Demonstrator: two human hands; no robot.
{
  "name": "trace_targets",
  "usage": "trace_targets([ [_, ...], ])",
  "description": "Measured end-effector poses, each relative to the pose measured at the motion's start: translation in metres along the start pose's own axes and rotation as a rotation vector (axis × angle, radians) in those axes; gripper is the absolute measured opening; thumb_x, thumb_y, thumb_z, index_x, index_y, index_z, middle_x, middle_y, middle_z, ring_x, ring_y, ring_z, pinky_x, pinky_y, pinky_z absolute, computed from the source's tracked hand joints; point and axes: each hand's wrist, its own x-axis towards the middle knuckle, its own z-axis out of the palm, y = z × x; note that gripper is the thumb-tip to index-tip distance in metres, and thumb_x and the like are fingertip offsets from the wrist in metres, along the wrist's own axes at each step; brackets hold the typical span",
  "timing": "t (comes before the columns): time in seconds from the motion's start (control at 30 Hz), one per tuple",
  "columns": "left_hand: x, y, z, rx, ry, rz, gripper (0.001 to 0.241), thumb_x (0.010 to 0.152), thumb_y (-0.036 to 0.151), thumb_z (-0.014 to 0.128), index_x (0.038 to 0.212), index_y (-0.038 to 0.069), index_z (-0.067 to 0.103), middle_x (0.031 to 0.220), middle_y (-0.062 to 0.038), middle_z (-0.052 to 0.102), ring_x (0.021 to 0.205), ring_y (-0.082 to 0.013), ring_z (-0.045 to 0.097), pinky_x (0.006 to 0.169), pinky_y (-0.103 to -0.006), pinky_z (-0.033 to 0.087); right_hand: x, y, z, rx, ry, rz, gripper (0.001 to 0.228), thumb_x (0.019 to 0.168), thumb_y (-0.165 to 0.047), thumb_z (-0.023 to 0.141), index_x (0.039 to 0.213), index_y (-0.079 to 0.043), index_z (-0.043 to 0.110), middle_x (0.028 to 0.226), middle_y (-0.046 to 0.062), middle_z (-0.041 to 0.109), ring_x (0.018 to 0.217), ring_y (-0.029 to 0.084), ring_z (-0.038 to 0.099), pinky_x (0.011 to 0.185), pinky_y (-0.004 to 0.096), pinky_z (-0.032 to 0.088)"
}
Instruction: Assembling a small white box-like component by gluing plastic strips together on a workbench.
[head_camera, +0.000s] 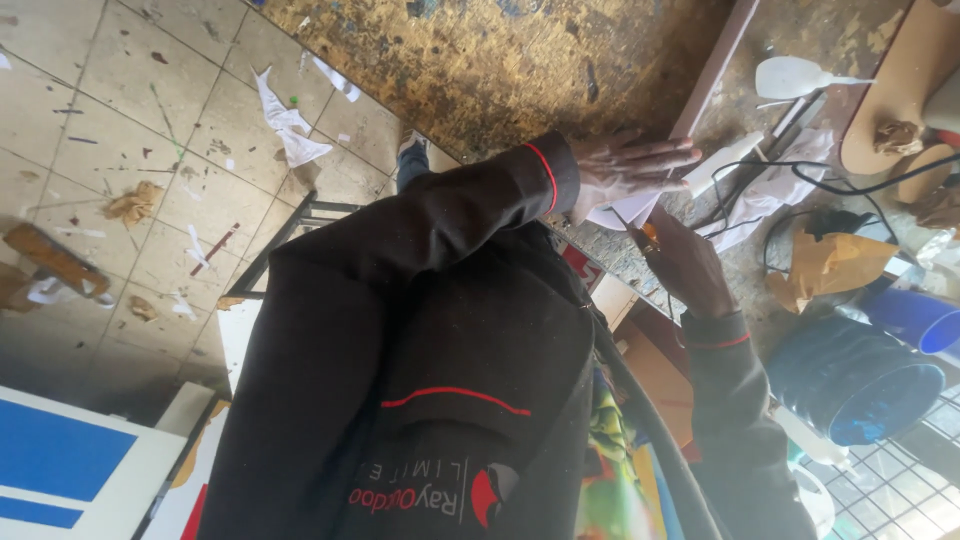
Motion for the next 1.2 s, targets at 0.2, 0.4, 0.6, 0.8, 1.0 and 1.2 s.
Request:
trace_targets([
  [0.2,-0.037,0.003,0.008,-0.314,0.037,-0.171,0.135,0.089,0.035,0.107,0.189,0.023,0.017,0.191,-0.022,-0.001,0.178,-0.0434,0.018,0.139,-0.0731,0.029,0.043,0.082,0.059,0.105,0.24,0.023,0.039,0.12,-0.048,0.063,0.144,-0.017,0.065,0.136,0.02,0.075,0.13,0.05,0.071,0.11,0.066,0.054],
  [0.4,-0.063,-0.005,0.047,-0.385,0.255,-0.128,0.13,0.067,-0.027,0.083,0.176,0.032,0.045,0.183,-0.014,0.034,0.159,-0.0407,0.054,0.129,-0.0612,0.049,0.065,0.063,0.087,0.174,0.685,-0.094,0.059,0.103,-0.02,0.086,0.15,0.002,0.059,0.126,0.031,0.067,0.12,0.059,0.068,0.099,0.07,0.055],
  [0.6,-0.104,-0.003,-0.032,-0.51,0.275,-0.321,0.13,0.068,-0.018,0.086,0.177,0.031,0.036,0.188,-0.024,0.016,0.171,-0.0513,0.033,0.136,-0.0621,0.041,0.076,0.054,0.113,0.308,0.957,-0.165,0.058,0.097,-0.012,0.092,0.146,-0.006,0.061,0.123,0.016,0.06,0.118,0.045,0.066,0.098,0.057,0.056],
  [0.8,-0.105,0.007,-0.012,-0.59,0.444,-0.42,0.108,0.068,0.04,0.115,0.147,0.016,0.046,0.18,-0.023,0.025,0.16,-0.0486,0.046,0.132,-0.0617,0.049,0.054,0.016,0.102,0.452,0.991,-0.122,0.052,0.103,0.002,0.082,0.149,-0.003,0.058,0.133,0.019,0.057,0.13,0.039,0.061,0.109,0.057,0.055],
  [1.0,-0.11,-0.032,0.047,-0.894,0.65,-0.545,0.063,0.089,0.015,0.095,0.143,0.017,0.062,0.122,-0.003,0.074,0.128,-0.0234,0.073,0.121,-0.0444,0.053,0.093,0.032,0.139,0.61,1.123,-0.102,0.051,0.095,-0.002,0.087,0.141,-0.009,0.066,0.123,0.017,0.064,0.118,0.049,0.071,0.097,0.06,0.06],
  [1.2,-0.108,-0.021,-0.01,-0.766,0.515,-0.44,0.119,0.083,-0.001,0.085,0.182,0.009,0.02,0.175,-0.024,0.033,0.16,-0.048,0.045,0.137,-0.0624,0.038,0.1,0.03,0.134,0.712,1.191,-0.034,0.047,0.097,-0.009,0.088,0.137,-0.012,0.064,0.128,0.016,0.063,0.107,0.054,0.074,0.086,0.069,0.063],
])
